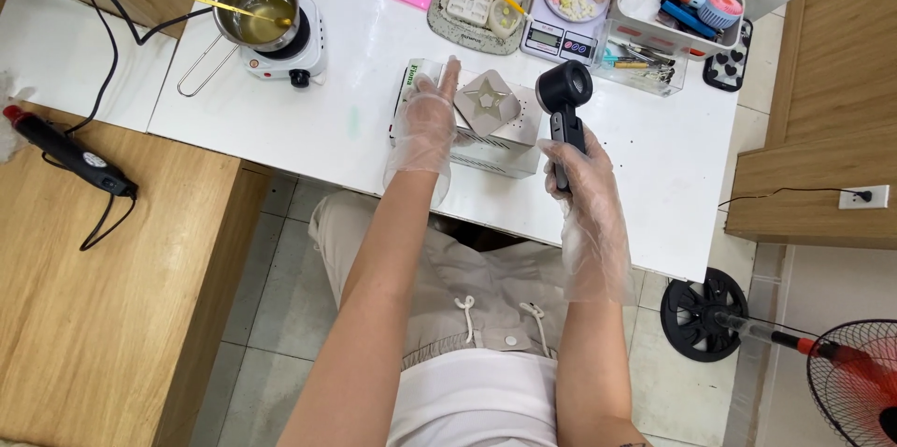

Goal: Heating a star-shaped candle mold using a handheld heat gun.

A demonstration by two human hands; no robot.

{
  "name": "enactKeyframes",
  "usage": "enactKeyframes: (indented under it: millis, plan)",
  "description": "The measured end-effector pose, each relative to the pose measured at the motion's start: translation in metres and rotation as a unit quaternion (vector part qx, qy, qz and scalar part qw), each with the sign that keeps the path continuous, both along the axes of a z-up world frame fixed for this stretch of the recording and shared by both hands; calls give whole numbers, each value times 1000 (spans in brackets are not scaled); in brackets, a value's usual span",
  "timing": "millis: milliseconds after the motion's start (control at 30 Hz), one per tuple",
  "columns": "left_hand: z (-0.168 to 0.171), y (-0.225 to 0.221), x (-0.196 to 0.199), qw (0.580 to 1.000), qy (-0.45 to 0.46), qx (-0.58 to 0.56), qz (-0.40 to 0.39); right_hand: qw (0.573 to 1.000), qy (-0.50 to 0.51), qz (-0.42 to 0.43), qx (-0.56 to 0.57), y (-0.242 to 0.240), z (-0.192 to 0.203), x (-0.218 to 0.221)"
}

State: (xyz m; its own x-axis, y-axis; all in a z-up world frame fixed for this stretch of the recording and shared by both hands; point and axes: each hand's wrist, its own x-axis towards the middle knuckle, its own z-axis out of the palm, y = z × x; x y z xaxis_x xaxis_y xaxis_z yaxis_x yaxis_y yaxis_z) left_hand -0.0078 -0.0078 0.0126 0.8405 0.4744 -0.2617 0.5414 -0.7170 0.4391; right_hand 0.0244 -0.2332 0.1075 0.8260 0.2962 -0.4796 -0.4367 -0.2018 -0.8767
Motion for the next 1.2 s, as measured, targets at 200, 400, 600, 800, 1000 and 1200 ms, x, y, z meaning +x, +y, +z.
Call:
enactKeyframes:
  millis: [200, 400, 600, 800, 1000, 1200]
  plan:
    - [-5, 0, 3, 1000, 5, 2, -1, 1000, 8, -16, 19, 0, 7, -4]
    - [-19, 1, 6, 1000, 1, 13, -5, 999, 7, -32, 24, 4, 11, -10]
    - [-60, 2, 14, 999, -31, 30, 4, 1000, -4, 1, 23, 4, 4, -8]
    - [-34, 1, 11, 1000, -17, -7, 21, 1000, -14, 6, -17, 13, -2, -11]
    - [-28, 3, 13, 988, -20, -114, 99, 999, -12, 49, -17, 23, 4, -15]
    - [-13, 2, 7, 987, -15, -109, 118, 998, -17, 60, -7, 27, 6, -18]
